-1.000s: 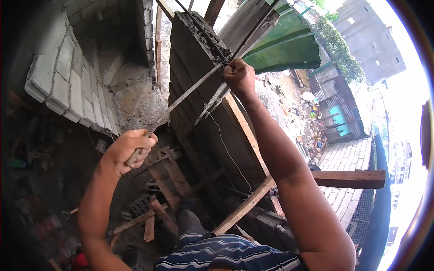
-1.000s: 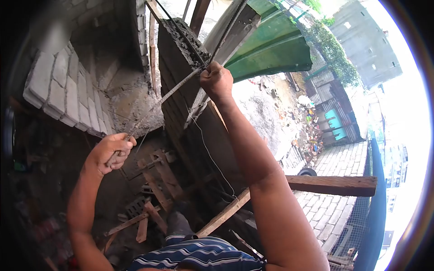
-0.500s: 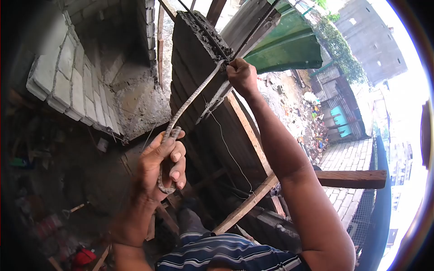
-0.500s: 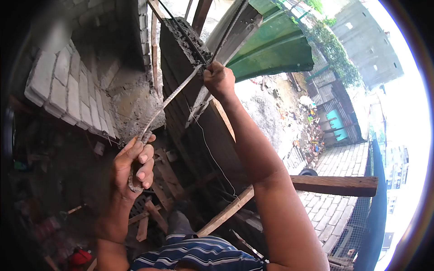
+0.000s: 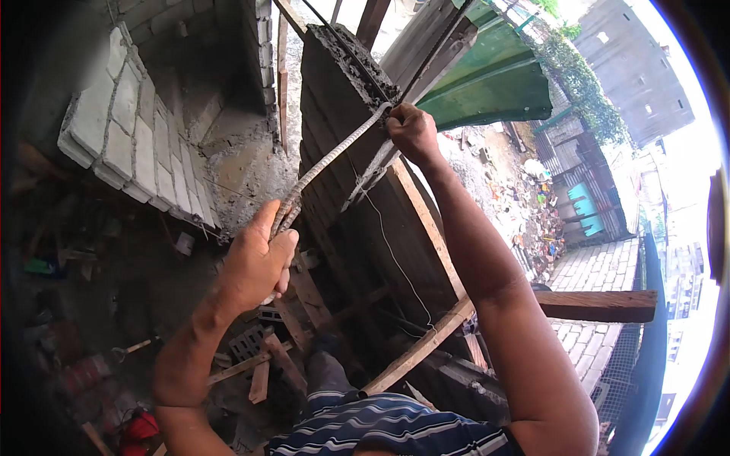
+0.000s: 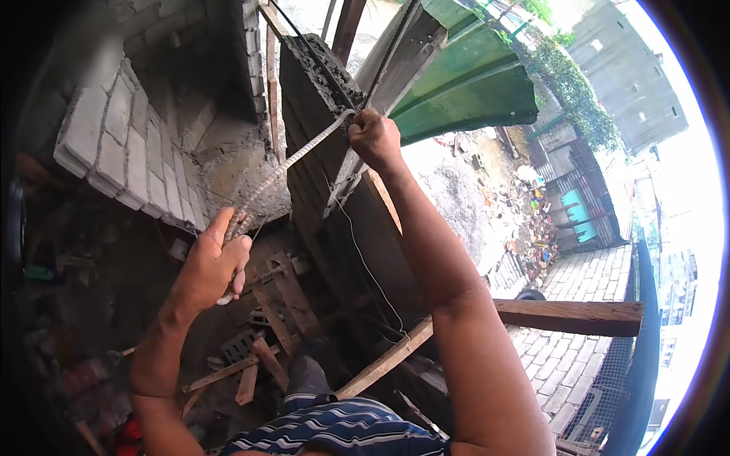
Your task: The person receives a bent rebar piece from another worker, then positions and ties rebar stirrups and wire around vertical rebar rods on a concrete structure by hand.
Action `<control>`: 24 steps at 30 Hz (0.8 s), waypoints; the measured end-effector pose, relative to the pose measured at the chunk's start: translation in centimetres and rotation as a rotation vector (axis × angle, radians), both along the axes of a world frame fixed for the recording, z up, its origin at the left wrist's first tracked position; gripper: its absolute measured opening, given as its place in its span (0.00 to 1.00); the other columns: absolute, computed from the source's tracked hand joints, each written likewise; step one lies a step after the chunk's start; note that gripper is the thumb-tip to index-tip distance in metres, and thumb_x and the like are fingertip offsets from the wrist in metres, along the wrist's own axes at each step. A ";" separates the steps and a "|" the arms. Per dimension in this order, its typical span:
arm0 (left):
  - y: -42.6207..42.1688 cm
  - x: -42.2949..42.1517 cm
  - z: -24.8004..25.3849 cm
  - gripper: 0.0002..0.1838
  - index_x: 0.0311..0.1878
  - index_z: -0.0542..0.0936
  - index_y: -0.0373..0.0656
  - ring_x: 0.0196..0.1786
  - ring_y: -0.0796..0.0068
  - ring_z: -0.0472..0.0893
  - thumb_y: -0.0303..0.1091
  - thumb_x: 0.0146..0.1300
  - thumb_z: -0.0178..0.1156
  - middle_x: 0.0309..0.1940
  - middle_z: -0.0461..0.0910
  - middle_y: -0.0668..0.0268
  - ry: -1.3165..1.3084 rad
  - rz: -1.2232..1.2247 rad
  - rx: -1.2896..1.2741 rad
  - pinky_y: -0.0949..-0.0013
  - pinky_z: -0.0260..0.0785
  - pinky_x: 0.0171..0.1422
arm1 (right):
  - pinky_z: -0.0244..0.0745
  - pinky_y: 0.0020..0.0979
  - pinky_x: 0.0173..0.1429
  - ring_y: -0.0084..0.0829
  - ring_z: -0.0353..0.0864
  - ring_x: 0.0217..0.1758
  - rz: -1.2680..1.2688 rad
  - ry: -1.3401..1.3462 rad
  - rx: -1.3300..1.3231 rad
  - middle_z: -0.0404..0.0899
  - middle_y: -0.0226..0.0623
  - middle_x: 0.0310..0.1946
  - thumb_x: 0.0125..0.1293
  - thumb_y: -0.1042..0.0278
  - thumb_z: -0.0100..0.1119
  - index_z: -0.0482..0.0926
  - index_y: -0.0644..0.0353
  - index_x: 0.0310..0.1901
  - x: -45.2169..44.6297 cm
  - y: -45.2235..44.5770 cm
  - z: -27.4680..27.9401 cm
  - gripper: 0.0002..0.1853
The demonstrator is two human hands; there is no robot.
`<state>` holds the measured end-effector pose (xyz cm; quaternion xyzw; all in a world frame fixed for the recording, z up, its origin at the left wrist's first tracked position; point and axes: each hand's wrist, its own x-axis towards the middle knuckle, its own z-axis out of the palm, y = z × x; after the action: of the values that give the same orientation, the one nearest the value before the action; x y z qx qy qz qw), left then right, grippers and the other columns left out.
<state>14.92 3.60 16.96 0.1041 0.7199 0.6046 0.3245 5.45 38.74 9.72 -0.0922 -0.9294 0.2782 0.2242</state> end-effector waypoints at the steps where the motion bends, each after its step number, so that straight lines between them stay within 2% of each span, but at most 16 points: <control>1: -0.1 -0.2 -0.1 0.17 0.64 0.67 0.38 0.17 0.82 0.71 0.30 0.76 0.53 0.23 0.69 0.72 -0.001 0.000 -0.001 0.73 0.68 0.19 | 0.81 0.44 0.47 0.50 0.87 0.38 0.000 -0.001 -0.001 0.85 0.50 0.29 0.59 0.65 0.60 0.85 0.59 0.35 0.0 0.0 -0.1 0.08; 3: -0.6 -1.0 -0.3 0.21 0.68 0.65 0.36 0.18 0.83 0.71 0.30 0.75 0.52 0.22 0.71 0.71 0.199 -0.040 -0.156 0.71 0.67 0.20 | 0.82 0.41 0.45 0.46 0.88 0.35 0.020 0.032 -0.012 0.85 0.50 0.28 0.58 0.67 0.58 0.85 0.60 0.34 -0.1 0.0 -0.1 0.08; 4: -1.0 -1.5 -1.0 0.21 0.68 0.65 0.36 0.18 0.83 0.71 0.30 0.75 0.52 0.22 0.71 0.71 0.198 -0.040 -0.156 0.71 0.67 0.20 | 0.82 0.41 0.45 0.46 0.88 0.35 0.019 0.031 -0.012 0.85 0.50 0.28 0.58 0.67 0.58 0.85 0.60 0.34 0.0 -0.3 0.3 0.08; 6: -2.0 -2.8 -2.9 0.25 0.71 0.64 0.35 0.20 0.68 0.79 0.29 0.74 0.54 0.23 0.77 0.60 0.598 -0.123 -0.244 0.63 0.71 0.25 | 0.81 0.39 0.43 0.40 0.87 0.31 -0.063 0.051 -0.101 0.85 0.50 0.27 0.59 0.68 0.57 0.85 0.63 0.34 0.2 -0.9 0.7 0.10; 7: -2.3 -3.2 -3.2 0.25 0.71 0.64 0.35 0.20 0.68 0.79 0.29 0.74 0.54 0.23 0.77 0.60 0.596 -0.125 -0.241 0.63 0.71 0.25 | 0.81 0.38 0.41 0.37 0.86 0.29 -0.119 0.077 -0.202 0.85 0.49 0.26 0.59 0.68 0.56 0.84 0.66 0.34 0.1 -0.6 0.7 0.10; 9: -2.7 -3.7 -3.4 0.25 0.70 0.63 0.32 0.28 0.48 0.83 0.28 0.73 0.56 0.26 0.80 0.48 0.912 -0.202 -0.294 0.55 0.74 0.33 | 0.81 0.38 0.37 0.34 0.85 0.28 -0.208 0.066 -0.450 0.84 0.48 0.25 0.61 0.68 0.55 0.81 0.72 0.34 -0.3 -0.1 1.5 0.13; 10: -2.9 -3.9 -3.5 0.25 0.70 0.63 0.32 0.28 0.48 0.83 0.28 0.73 0.56 0.26 0.80 0.48 0.911 -0.201 -0.290 0.55 0.74 0.33 | 0.81 0.38 0.37 0.34 0.85 0.28 -0.209 0.066 -0.447 0.84 0.48 0.25 0.61 0.68 0.55 0.81 0.72 0.34 -0.2 -0.2 1.7 0.13; 12: -3.0 -4.4 -3.5 0.27 0.70 0.63 0.31 0.37 0.37 0.82 0.27 0.72 0.59 0.31 0.81 0.41 1.039 -0.299 -0.390 0.48 0.76 0.40 | 0.82 0.38 0.34 0.33 0.84 0.27 -0.248 0.099 -0.460 0.83 0.48 0.27 0.63 0.68 0.55 0.80 0.73 0.35 0.2 -0.7 2.2 0.13; 13: -3.0 -4.5 -3.2 0.27 0.70 0.63 0.31 0.37 0.37 0.82 0.27 0.72 0.59 0.31 0.81 0.41 1.037 -0.302 -0.384 0.48 0.76 0.40 | 0.82 0.39 0.33 0.35 0.84 0.26 -0.245 0.074 -0.437 0.84 0.49 0.29 0.64 0.66 0.54 0.80 0.73 0.37 0.3 -0.7 2.5 0.15; 15: -3.2 -4.9 -2.2 0.28 0.70 0.63 0.31 0.38 0.38 0.84 0.26 0.70 0.60 0.37 0.83 0.41 1.163 -0.436 -0.584 0.45 0.76 0.40 | 0.82 0.39 0.33 0.35 0.84 0.27 -0.250 0.088 -0.414 0.84 0.48 0.28 0.65 0.65 0.54 0.80 0.73 0.37 0.0 -0.2 2.0 0.15; 17: -3.4 -5.3 -1.7 0.29 0.70 0.63 0.31 0.39 0.38 0.83 0.26 0.70 0.60 0.38 0.83 0.41 1.172 -0.450 -0.601 0.46 0.76 0.40 | 0.82 0.38 0.32 0.35 0.84 0.27 -0.248 0.103 -0.398 0.83 0.48 0.28 0.65 0.64 0.54 0.80 0.74 0.36 -0.3 0.1 1.4 0.16; 19: -3.5 -5.4 -1.6 0.30 0.71 0.63 0.32 0.39 0.38 0.83 0.26 0.69 0.61 0.40 0.83 0.41 1.188 -0.468 -0.617 0.46 0.77 0.41 | 0.82 0.42 0.40 0.42 0.86 0.33 -0.282 0.078 -0.420 0.84 0.52 0.29 0.67 0.58 0.57 0.81 0.73 0.36 0.1 -0.6 2.2 0.20; 21: -3.5 -5.4 -2.2 0.34 0.74 0.62 0.34 0.32 0.48 0.84 0.32 0.70 0.64 0.35 0.84 0.50 1.209 -0.388 -0.478 0.52 0.77 0.38 | 0.81 0.43 0.44 0.46 0.86 0.36 -0.279 0.077 -0.345 0.84 0.54 0.30 0.67 0.54 0.59 0.81 0.73 0.35 -0.3 0.0 1.6 0.22; 22: -3.7 -5.7 -2.7 0.34 0.74 0.62 0.34 0.32 0.48 0.84 0.32 0.70 0.64 0.35 0.84 0.50 1.210 -0.392 -0.476 0.52 0.77 0.38 | 0.79 0.45 0.49 0.50 0.87 0.38 -0.274 0.070 -0.271 0.85 0.57 0.31 0.67 0.50 0.60 0.82 0.72 0.35 -0.6 0.5 0.9 0.25; 23: -3.9 -6.2 -3.4 0.36 0.76 0.61 0.35 0.30 0.56 0.83 0.35 0.70 0.64 0.34 0.83 0.55 1.101 -0.388 -0.283 0.55 0.78 0.37 | 0.76 0.47 0.54 0.55 0.86 0.42 -0.253 0.067 -0.339 0.84 0.60 0.32 0.67 0.45 0.62 0.83 0.72 0.34 -1.0 0.9 0.1 0.28; 24: -3.7 -6.4 -3.0 0.38 0.77 0.60 0.37 0.28 0.63 0.82 0.38 0.70 0.65 0.33 0.83 0.59 0.987 -0.378 -0.094 0.59 0.78 0.35 | 0.76 0.47 0.54 0.55 0.86 0.42 -0.255 0.067 -0.336 0.84 0.60 0.32 0.67 0.45 0.62 0.83 0.72 0.34 -1.0 1.0 0.1 0.28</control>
<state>8.55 -0.07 13.98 0.4895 0.7821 0.3817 0.0548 4.41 39.74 9.82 -0.2358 -0.8430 0.4014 0.2696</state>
